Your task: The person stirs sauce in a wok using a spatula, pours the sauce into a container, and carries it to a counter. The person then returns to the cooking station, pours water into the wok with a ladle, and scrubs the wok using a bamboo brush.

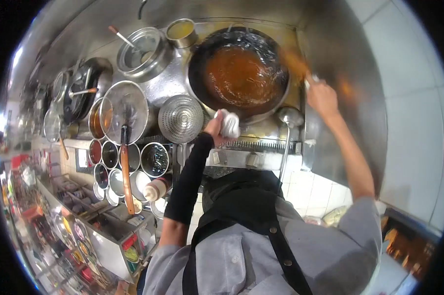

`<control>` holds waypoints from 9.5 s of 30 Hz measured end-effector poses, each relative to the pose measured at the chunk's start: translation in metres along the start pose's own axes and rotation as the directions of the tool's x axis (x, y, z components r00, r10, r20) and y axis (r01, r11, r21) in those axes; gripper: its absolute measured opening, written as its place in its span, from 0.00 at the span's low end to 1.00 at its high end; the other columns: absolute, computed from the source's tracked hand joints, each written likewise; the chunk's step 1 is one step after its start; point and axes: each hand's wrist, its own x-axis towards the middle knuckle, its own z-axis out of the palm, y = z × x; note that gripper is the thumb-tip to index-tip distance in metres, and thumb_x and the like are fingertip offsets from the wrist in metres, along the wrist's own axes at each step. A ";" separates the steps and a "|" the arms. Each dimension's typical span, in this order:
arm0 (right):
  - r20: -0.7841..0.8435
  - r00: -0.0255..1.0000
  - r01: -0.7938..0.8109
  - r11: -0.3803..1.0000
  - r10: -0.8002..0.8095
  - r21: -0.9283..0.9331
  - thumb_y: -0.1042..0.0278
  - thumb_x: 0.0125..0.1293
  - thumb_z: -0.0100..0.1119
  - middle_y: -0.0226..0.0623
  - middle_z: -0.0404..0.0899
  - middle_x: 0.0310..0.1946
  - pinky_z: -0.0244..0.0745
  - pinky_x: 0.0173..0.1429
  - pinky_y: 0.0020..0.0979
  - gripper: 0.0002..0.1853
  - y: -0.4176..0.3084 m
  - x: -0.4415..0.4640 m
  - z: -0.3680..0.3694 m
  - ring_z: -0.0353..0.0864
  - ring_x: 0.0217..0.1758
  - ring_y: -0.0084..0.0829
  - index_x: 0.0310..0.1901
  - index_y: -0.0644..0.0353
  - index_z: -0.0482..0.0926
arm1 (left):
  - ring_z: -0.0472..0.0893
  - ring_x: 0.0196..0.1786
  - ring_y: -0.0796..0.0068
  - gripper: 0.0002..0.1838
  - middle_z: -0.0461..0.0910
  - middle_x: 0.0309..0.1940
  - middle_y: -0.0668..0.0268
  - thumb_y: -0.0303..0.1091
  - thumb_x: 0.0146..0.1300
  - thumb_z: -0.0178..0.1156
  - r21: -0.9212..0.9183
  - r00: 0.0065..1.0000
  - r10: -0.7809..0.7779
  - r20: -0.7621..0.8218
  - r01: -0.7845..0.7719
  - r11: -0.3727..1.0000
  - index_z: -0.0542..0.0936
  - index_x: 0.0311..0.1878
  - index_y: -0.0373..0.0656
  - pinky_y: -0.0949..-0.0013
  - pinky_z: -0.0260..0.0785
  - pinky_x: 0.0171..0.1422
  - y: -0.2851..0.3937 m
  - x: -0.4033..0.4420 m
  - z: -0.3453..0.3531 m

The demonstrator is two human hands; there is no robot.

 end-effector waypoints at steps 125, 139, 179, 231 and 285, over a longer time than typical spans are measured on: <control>0.492 0.633 -0.671 0.107 0.598 0.734 0.66 0.68 0.64 0.28 0.66 0.12 0.62 0.13 0.29 0.16 -0.151 -0.382 0.134 0.64 0.09 0.23 0.26 0.59 0.68 | 0.63 0.69 0.30 0.58 0.59 0.69 0.33 0.37 0.52 0.78 0.879 0.432 0.858 -0.276 -0.248 0.408 0.51 0.80 0.35 0.40 0.54 0.76 -0.177 -0.025 -0.137; 0.012 0.963 0.122 0.473 -0.270 0.873 0.72 0.67 0.56 0.47 0.80 0.17 0.76 0.24 0.44 0.07 -0.442 0.048 -0.017 0.81 0.14 0.39 0.37 0.68 0.79 | 0.71 0.71 0.38 0.39 0.71 0.68 0.35 0.41 0.65 0.65 0.856 0.797 0.594 -0.109 -0.229 0.463 0.65 0.72 0.25 0.51 0.63 0.77 -0.139 -0.213 -0.150; 0.181 0.901 0.183 0.725 -0.393 0.664 0.78 0.56 0.54 0.53 0.82 0.18 0.78 0.23 0.43 0.09 -0.471 0.175 -0.097 0.86 0.20 0.43 0.24 0.77 0.79 | 0.68 0.20 0.86 0.14 0.71 0.21 0.75 0.39 0.75 0.62 0.223 0.782 0.437 -0.445 -0.377 0.899 0.79 0.39 0.36 0.75 0.59 0.22 -0.072 -0.216 -0.096; 0.372 0.596 -0.802 -0.519 -0.711 0.294 0.74 0.77 0.53 0.32 0.69 0.26 0.69 0.24 0.19 0.13 -0.503 0.197 0.011 0.69 0.21 0.20 0.49 0.80 0.69 | 0.83 0.43 0.32 0.26 0.82 0.37 0.35 0.39 0.74 0.57 0.746 0.576 0.682 -0.450 -0.176 0.642 0.67 0.65 0.28 0.44 0.76 0.48 -0.123 -0.155 -0.118; 0.421 0.775 -0.626 -0.664 -0.471 0.410 0.81 0.65 0.59 0.37 0.73 0.22 0.73 0.23 0.26 0.06 -0.577 0.219 0.037 0.76 0.20 0.27 0.33 0.67 0.70 | 0.85 0.58 0.58 0.26 0.83 0.58 0.51 0.31 0.70 0.65 0.772 0.612 0.643 -0.460 -0.082 0.630 0.74 0.69 0.36 0.61 0.82 0.56 -0.107 -0.437 -0.172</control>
